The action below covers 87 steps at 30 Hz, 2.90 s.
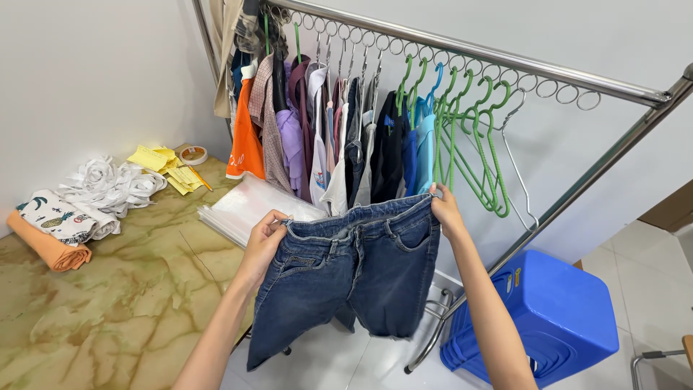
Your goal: The person folds a pair of denim shorts and places them on a hanger, then hangs them on a clothing rack. They repeat this process with a grey sweatshirt and an orange t-shirt, folding each item and placing it on a hanger before hanging it on the rack.
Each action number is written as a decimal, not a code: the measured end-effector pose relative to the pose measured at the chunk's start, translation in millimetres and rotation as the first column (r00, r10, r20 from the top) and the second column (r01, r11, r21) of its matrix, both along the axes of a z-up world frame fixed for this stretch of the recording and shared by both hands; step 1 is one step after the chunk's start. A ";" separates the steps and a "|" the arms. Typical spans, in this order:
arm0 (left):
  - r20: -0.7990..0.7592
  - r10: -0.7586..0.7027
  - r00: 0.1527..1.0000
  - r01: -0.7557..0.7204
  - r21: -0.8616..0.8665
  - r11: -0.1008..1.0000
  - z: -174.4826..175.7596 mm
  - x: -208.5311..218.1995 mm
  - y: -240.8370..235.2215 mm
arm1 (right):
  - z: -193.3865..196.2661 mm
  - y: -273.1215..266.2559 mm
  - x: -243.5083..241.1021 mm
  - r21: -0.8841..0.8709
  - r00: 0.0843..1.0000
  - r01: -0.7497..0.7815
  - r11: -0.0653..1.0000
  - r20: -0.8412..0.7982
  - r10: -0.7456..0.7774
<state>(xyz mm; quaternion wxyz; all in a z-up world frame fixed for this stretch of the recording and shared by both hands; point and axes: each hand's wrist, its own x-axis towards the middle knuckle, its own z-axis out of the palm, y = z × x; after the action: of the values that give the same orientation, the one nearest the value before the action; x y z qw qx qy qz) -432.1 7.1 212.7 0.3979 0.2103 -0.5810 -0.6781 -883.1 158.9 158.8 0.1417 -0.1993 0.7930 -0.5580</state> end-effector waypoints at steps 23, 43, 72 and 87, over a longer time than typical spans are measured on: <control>-0.040 0.078 0.996 -0.077 0.031 0.997 9.3 9.6 -4.3 | 84.9 -13.4 96.8 -0.390 0.999 -0.037 0.920 -0.046 0.020; -0.095 0.446 0.890 -0.453 -0.080 0.888 -36.6 70.4 -49.2 | 9.3 41.6 231.1 -0.582 0.873 -0.177 0.793 -0.466 -0.147; 0.373 0.657 0.656 -0.738 0.130 0.662 -84.1 219.4 -50.6 | 56.6 55.4 337.7 -0.073 0.626 -0.727 0.682 -0.478 0.616; 0.274 0.615 0.739 -0.641 0.006 0.768 -113.9 193.0 -97.2 | 66.9 75.3 296.8 -0.066 0.293 -0.955 0.290 -0.036 0.955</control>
<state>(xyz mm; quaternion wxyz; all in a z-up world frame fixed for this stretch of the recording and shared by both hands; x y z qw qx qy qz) -239.1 -90.0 98.8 0.5136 0.4993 -0.4875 -0.4993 -586.3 234.2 225.7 0.4424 -0.6338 0.4971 -0.3944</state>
